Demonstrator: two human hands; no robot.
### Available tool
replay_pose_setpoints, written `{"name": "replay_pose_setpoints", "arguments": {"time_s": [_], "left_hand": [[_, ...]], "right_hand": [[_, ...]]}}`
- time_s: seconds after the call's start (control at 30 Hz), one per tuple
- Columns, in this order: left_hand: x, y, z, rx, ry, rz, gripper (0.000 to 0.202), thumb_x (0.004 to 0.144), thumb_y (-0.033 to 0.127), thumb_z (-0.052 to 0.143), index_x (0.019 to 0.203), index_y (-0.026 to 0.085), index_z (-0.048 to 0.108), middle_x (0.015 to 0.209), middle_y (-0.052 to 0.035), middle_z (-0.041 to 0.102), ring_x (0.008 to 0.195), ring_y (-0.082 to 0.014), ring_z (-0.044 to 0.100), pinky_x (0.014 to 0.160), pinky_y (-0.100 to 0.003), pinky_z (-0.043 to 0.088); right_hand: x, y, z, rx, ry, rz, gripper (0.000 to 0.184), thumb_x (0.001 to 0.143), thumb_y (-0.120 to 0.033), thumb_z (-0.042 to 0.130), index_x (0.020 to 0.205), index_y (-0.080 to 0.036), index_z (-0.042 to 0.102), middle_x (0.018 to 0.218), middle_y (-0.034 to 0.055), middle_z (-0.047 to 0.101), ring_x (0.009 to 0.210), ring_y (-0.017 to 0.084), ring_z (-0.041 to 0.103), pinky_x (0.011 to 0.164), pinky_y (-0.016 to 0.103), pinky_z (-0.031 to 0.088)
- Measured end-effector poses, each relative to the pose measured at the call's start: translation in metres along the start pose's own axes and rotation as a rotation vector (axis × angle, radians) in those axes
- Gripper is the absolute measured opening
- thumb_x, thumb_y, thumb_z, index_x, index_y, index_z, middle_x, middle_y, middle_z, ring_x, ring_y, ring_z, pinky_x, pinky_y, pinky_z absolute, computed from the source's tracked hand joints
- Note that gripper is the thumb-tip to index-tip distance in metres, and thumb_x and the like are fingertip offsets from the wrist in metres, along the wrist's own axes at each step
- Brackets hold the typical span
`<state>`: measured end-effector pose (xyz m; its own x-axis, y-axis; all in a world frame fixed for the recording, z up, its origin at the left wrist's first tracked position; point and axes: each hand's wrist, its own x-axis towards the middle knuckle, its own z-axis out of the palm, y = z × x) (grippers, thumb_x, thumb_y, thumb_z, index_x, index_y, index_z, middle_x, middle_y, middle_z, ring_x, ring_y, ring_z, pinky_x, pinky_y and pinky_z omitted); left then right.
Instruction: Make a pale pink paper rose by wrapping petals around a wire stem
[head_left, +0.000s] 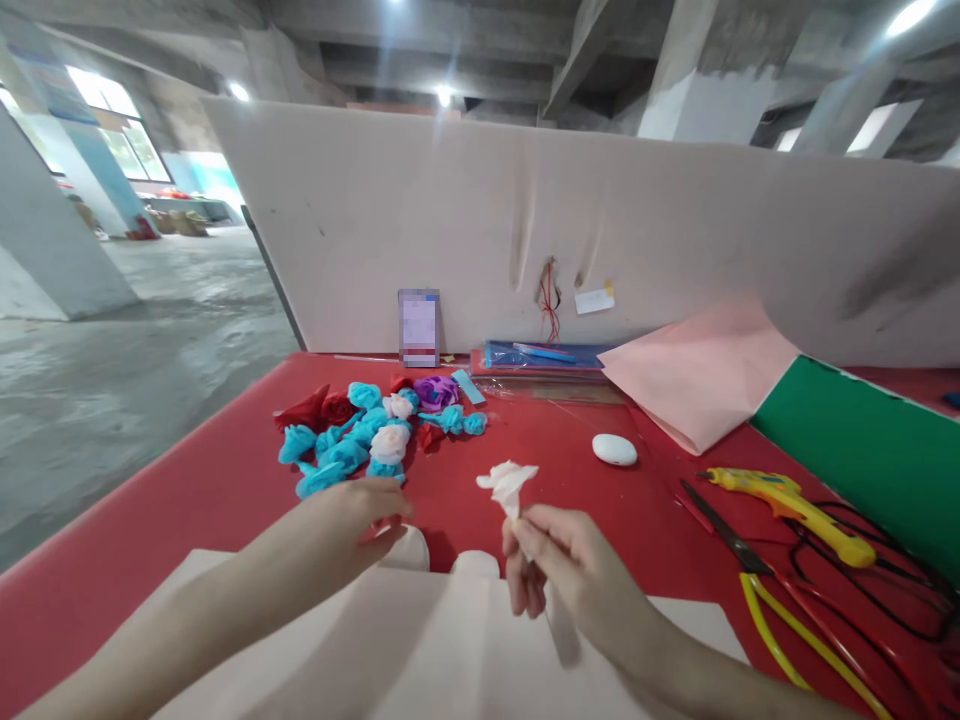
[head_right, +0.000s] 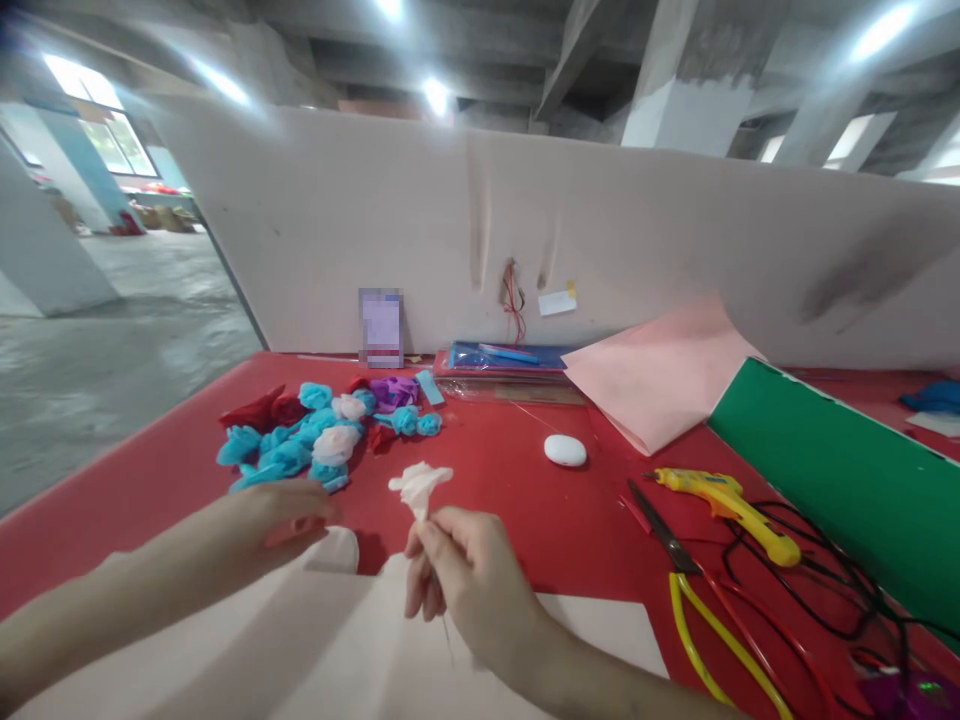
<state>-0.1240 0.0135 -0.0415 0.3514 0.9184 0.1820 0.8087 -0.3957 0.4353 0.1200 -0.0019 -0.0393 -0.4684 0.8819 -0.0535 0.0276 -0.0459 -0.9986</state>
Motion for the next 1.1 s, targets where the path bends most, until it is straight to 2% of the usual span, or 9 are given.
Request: {"name": "replay_pose_setpoints", "arguments": {"time_s": [0.1, 0.13, 0.2, 0.3, 0.4, 0.5, 0.63, 0.87, 1.1], "left_hand": [[-0.017, -0.02, 0.022, 0.091, -0.019, -0.039, 0.031, 0.073, 0.02, 0.047, 0.095, 0.022, 0.069, 0.096, -0.0099, 0.069, 0.088, -0.0284, 0.063, 0.072, -0.037, 0.05], [-0.021, -0.025, 0.028, 0.117, -0.011, -0.064, 0.037, 0.072, 0.019, 0.048, 0.103, 0.019, 0.067, 0.104, -0.0131, 0.067, 0.093, -0.0318, 0.061, 0.075, -0.041, 0.049], [-0.026, -0.033, 0.035, 0.148, -0.017, -0.097, 0.04, 0.071, 0.019, 0.051, 0.109, 0.017, 0.065, 0.106, -0.0157, 0.065, 0.095, -0.0345, 0.06, 0.078, -0.046, 0.049], [-0.03, -0.036, 0.036, 0.147, -0.046, -0.088, 0.03, 0.073, 0.016, 0.055, 0.101, 0.02, 0.066, 0.1, -0.0107, 0.065, 0.093, -0.0292, 0.06, 0.077, -0.041, 0.051], [-0.032, -0.037, 0.037, 0.125, -0.063, -0.044, 0.011, 0.081, 0.018, 0.058, 0.09, 0.018, 0.064, 0.1, -0.0063, 0.063, 0.093, -0.0219, 0.059, 0.078, -0.038, 0.05], [-0.033, -0.045, 0.041, 0.089, -0.057, -0.017, 0.02, 0.089, 0.029, 0.055, 0.103, 0.016, 0.059, 0.11, -0.0072, 0.059, 0.096, -0.0205, 0.059, 0.081, -0.04, 0.051], [-0.036, -0.059, 0.047, 0.029, -0.038, -0.013, 0.028, 0.089, 0.031, 0.053, 0.115, 0.02, 0.054, 0.119, -0.0084, 0.056, 0.1, -0.0224, 0.058, 0.084, -0.042, 0.051], [-0.036, -0.054, 0.049, -0.043, -0.012, -0.045, 0.025, 0.09, 0.03, 0.053, 0.111, 0.018, 0.056, 0.113, -0.0079, 0.059, 0.095, -0.0206, 0.06, 0.08, -0.04, 0.052], [-0.033, -0.044, 0.051, -0.05, 0.024, -0.055, 0.018, 0.09, 0.03, 0.052, 0.097, 0.015, 0.06, 0.093, -0.0038, 0.063, 0.075, -0.0144, 0.061, 0.066, -0.031, 0.053]], "right_hand": [[0.003, 0.02, 0.01, 0.045, -0.058, 0.054, 0.035, 0.086, -0.046, 0.044, 0.07, -0.016, 0.048, 0.048, -0.0013, 0.053, 0.041, 0.008, 0.043, 0.044, 0.02, 0.036], [0.003, 0.026, 0.013, 0.056, -0.074, 0.064, 0.035, 0.086, -0.046, 0.044, 0.07, -0.015, 0.049, 0.049, -0.0008, 0.053, 0.043, 0.008, 0.045, 0.045, 0.02, 0.037], [0.003, 0.037, 0.016, 0.078, -0.1, 0.073, 0.036, 0.088, -0.046, 0.043, 0.072, -0.015, 0.05, 0.052, 0.0, 0.055, 0.046, 0.008, 0.048, 0.049, 0.02, 0.039], [0.001, 0.047, 0.018, 0.084, -0.115, 0.079, 0.036, 0.089, -0.046, 0.044, 0.072, -0.014, 0.05, 0.053, 0.0007, 0.056, 0.046, 0.008, 0.049, 0.049, 0.02, 0.039], [0.002, 0.054, 0.018, 0.08, -0.115, 0.086, 0.037, 0.089, -0.047, 0.045, 0.071, -0.015, 0.05, 0.051, 0.0002, 0.056, 0.04, 0.007, 0.046, 0.043, 0.019, 0.036], [0.003, 0.059, 0.018, 0.074, -0.117, 0.079, 0.038, 0.089, -0.047, 0.045, 0.071, -0.014, 0.05, 0.051, 0.0003, 0.056, 0.04, 0.007, 0.046, 0.042, 0.018, 0.036], [0.003, 0.062, 0.017, 0.065, -0.118, 0.063, 0.039, 0.089, -0.047, 0.045, 0.071, -0.014, 0.051, 0.05, 0.0001, 0.056, 0.04, 0.007, 0.047, 0.042, 0.018, 0.036], [0.003, 0.067, 0.017, 0.06, -0.116, 0.061, 0.038, 0.09, -0.046, 0.043, 0.072, -0.014, 0.052, 0.051, -0.0003, 0.056, 0.04, 0.007, 0.047, 0.042, 0.017, 0.037], [0.004, 0.068, 0.015, 0.069, -0.127, 0.065, 0.038, 0.091, -0.046, 0.042, 0.073, -0.014, 0.052, 0.05, -0.0007, 0.056, 0.039, 0.006, 0.046, 0.043, 0.017, 0.037]]}}
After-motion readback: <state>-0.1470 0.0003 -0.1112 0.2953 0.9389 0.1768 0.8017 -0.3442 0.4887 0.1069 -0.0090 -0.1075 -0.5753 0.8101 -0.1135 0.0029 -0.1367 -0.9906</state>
